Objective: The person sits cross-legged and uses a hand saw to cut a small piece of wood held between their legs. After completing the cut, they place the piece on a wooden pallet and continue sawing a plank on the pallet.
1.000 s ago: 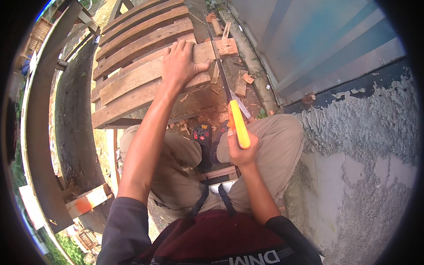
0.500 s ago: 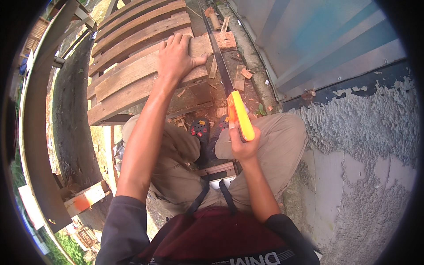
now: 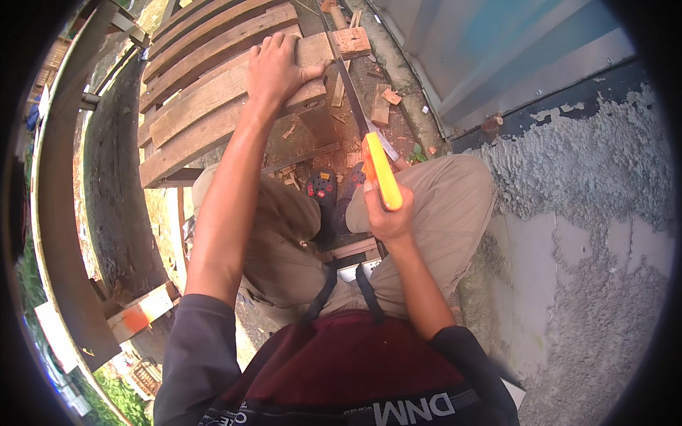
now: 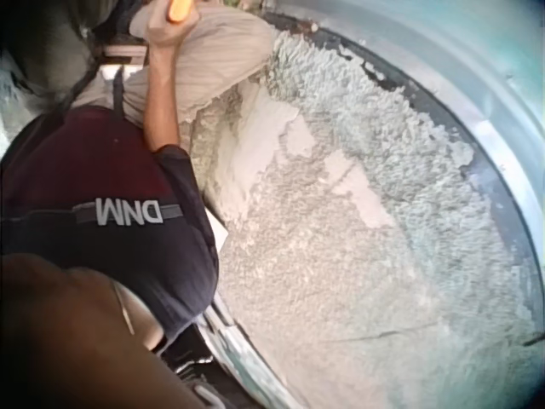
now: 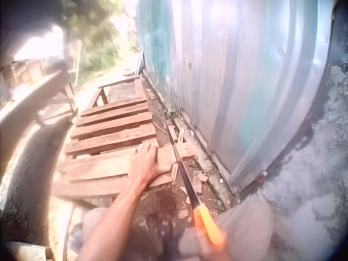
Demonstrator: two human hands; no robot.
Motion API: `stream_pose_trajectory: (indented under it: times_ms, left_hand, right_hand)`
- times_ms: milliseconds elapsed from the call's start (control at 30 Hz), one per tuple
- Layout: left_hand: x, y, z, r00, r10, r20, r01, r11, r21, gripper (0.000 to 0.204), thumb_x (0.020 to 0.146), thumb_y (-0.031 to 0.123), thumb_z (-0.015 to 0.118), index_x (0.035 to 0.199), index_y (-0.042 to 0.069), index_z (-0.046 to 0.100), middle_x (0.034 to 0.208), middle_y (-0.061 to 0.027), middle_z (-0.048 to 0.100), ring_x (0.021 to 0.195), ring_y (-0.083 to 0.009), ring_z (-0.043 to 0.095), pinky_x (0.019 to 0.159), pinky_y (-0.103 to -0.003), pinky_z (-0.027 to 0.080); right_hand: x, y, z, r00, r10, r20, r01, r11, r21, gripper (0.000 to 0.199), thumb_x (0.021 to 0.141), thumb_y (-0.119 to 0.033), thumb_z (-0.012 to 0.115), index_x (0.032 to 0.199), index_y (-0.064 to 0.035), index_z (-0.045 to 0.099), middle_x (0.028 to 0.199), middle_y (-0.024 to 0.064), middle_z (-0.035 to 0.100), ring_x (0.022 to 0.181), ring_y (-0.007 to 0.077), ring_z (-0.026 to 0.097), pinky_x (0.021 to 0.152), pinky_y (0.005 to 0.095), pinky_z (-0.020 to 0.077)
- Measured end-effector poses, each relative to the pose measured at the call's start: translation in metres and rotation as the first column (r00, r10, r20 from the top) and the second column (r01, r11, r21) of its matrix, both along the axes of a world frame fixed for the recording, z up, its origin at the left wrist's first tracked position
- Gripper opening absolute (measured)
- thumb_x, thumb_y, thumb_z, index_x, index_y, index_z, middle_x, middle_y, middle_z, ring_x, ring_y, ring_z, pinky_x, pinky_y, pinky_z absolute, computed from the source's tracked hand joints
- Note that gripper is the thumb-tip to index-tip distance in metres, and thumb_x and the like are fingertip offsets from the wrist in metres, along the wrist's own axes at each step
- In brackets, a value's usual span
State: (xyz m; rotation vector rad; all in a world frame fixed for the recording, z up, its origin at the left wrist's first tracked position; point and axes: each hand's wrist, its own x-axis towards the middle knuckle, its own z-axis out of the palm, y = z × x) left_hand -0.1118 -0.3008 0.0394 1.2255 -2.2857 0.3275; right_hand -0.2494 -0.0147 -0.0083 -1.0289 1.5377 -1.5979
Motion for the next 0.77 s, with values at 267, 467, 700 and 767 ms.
stream_pose_trajectory:
  times_ms: [267,467,700,767]
  left_hand:
    - [-0.005,0.001,0.004,1.0,0.001,0.018,-0.002,0.999,0.053,0.075,0.071,0.066,0.077,0.113,0.003,0.07,0.11,-0.0104,0.066,0.111,-0.0276,0.06,0.096,-0.043,0.043]
    - [-0.001,-0.001,0.005,1.0,-0.011,0.015,0.01,0.998,0.07,0.075,0.07,0.063,0.078,0.113,0.003,0.069,0.111,-0.0116,0.066,0.11,-0.0273,0.06,0.096,-0.042,0.043]
    - [-0.002,-0.002,0.01,1.0,-0.018,0.012,0.016,0.991,0.133,0.074,0.07,0.059,0.079,0.114,0.002,0.068,0.106,-0.0114,0.064,0.108,-0.0281,0.059,0.094,-0.041,0.042]
    - [-0.004,0.005,0.008,0.999,-0.015,0.028,0.011,0.988,0.157,0.074,0.07,0.059,0.079,0.115,0.002,0.068,0.107,-0.0114,0.064,0.108,-0.028,0.059,0.094,-0.041,0.042]
  right_hand:
    - [-0.016,-0.096,0.017,0.989,0.052,0.141,-0.043,0.997,-0.064,0.022,0.093,-0.01,0.067,0.074,0.0,0.061,0.06,-0.0034,0.055,0.055,0.0051,0.049,0.052,0.0282,0.0383]
    - [-0.006,-0.008,-0.023,0.967,0.05,-0.249,-0.076,0.992,-0.098,0.011,0.088,-0.006,0.065,0.08,0.0019,0.063,0.061,0.0094,0.056,0.049,0.0243,0.058,0.049,0.037,0.0434]
    - [-0.026,0.018,-0.039,0.927,0.1,-0.361,-0.143,0.985,-0.092,0.007,0.087,-0.002,0.061,0.089,0.0035,0.065,0.066,0.0095,0.058,0.051,0.0257,0.059,0.048,0.0378,0.0441]
    - [-0.022,-0.015,-0.032,0.985,0.077,-0.152,-0.087,0.995,-0.057,0.008,0.089,-0.004,0.062,0.09,0.0024,0.066,0.067,0.0084,0.061,0.051,0.0225,0.059,0.047,0.0372,0.0428]
